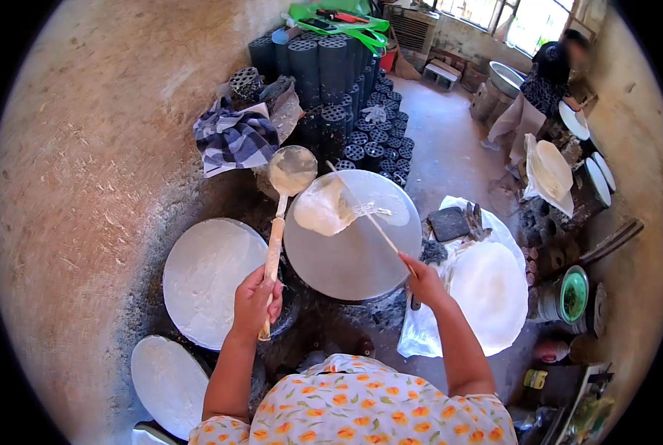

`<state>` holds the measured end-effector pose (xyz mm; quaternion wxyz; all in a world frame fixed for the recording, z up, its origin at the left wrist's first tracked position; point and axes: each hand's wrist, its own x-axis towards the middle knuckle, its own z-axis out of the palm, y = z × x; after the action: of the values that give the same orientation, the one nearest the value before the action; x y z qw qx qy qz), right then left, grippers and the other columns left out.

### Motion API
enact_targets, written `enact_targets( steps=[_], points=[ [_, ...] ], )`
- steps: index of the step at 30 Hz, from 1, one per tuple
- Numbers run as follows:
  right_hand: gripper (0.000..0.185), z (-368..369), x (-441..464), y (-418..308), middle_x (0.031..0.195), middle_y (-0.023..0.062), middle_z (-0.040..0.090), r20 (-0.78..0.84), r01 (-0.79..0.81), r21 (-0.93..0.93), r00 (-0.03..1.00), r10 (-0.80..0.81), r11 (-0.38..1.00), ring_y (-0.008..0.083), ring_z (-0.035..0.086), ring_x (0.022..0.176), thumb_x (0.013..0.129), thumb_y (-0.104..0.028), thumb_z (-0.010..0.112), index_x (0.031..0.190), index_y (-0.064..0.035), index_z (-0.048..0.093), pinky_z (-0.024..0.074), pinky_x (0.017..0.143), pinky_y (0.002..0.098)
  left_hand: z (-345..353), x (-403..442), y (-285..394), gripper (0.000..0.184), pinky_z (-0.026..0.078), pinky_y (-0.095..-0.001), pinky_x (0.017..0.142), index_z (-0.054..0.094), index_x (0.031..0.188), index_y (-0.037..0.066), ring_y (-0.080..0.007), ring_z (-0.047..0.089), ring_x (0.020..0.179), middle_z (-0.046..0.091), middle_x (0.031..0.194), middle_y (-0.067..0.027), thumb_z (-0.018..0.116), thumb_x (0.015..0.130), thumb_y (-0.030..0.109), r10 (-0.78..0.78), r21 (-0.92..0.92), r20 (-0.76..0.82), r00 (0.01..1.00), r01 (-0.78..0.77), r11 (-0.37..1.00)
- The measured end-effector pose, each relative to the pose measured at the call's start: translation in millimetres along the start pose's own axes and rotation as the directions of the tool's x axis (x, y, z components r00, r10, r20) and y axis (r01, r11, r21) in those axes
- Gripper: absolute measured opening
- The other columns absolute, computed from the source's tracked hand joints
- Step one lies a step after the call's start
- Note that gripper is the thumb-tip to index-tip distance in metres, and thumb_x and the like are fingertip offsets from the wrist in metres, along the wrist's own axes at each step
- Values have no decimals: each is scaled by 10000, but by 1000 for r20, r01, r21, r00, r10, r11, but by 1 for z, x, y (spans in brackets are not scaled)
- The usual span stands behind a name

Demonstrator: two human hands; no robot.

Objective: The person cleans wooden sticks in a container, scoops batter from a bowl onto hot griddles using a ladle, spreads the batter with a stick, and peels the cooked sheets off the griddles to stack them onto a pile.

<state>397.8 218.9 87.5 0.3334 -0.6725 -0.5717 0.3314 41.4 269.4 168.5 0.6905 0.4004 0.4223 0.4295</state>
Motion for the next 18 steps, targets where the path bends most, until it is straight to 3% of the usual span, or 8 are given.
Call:
enact_targets(
  steps=[3, 6, 7, 9, 12, 16, 17, 18],
  points=[
    [624, 2, 19, -11, 897, 75, 642, 277, -213, -6, 938, 206, 977, 141, 581, 798, 768, 89, 471, 1301, -226, 541, 480, 714, 289, 9, -8, -4, 349, 382, -201, 360, 451, 1265, -13, -61, 425, 444, 484, 728, -36, 425, 932, 88, -5, -64, -59, 998, 1, 998],
    [603, -19, -8, -8, 837, 92, 632, 414, -202, -51, 887, 204, 978, 146, 561, 756, 766, 77, 481, 1294, -209, 542, 461, 699, 278, 6, -25, 0, 331, 377, -202, 353, 463, 1244, -13, -61, 415, 426, 483, 721, -35, 426, 932, 90, -28, -23, -118, 993, 26, 999],
    [603, -21, -13, 10, 837, 92, 632, 420, -197, -52, 885, 201, 979, 146, 561, 756, 766, 77, 481, 1294, -209, 542, 461, 699, 278, 0, -28, -4, 315, 373, -203, 347, 476, 1226, -7, -61, 407, 415, 482, 715, -35, 419, 931, 89, -1, 14, -84, 997, 2, 1000],
    [602, -19, -15, 49, 822, 91, 616, 188, 65, 49, 980, -73, 997, 140, 547, 735, 780, 78, 475, 1293, -231, 544, 453, 673, 275, 4, -32, -7, 314, 372, -203, 347, 480, 1224, -5, -62, 409, 416, 482, 714, -34, 412, 933, 89, -2, 23, -120, 993, 5, 1000],
    [602, -17, -4, 0, 832, 87, 617, 123, -101, -35, 987, 104, 994, 140, 551, 730, 792, 77, 470, 1290, -253, 547, 453, 665, 278, 14, -37, -14, 304, 364, -206, 332, 483, 1206, -12, -65, 399, 405, 482, 709, -41, 412, 929, 89, 10, 12, -169, 986, -8, 1000],
    [593, -28, -13, -3, 886, 90, 649, 417, -151, -100, 891, 179, 983, 154, 584, 764, 791, 71, 470, 1278, -254, 558, 464, 694, 286, 17, -51, -13, 298, 359, -210, 320, 477, 1190, -27, -68, 391, 399, 481, 709, -47, 414, 923, 87, 12, -1, -226, 974, -13, 1000],
    [573, -35, -18, 18, 970, 116, 670, 370, 33, 7, 928, -33, 999, 178, 619, 826, 778, 71, 470, 1257, -225, 579, 471, 739, 283, 15, -53, -14, 298, 359, -210, 320, 477, 1190, -27, -68, 391, 399, 481, 709, -47, 414, 923, 87, 15, -2, -231, 973, -16, 1000],
    [573, -38, -12, 25, 970, 116, 670, 376, 38, 7, 926, -38, 999, 178, 619, 826, 778, 71, 470, 1257, -225, 579, 471, 739, 283, 12, -56, -16, 300, 362, -210, 323, 476, 1192, -28, -68, 392, 402, 478, 707, -45, 413, 922, 87, 23, 26, -213, 977, -18, 1000]
  ],
)
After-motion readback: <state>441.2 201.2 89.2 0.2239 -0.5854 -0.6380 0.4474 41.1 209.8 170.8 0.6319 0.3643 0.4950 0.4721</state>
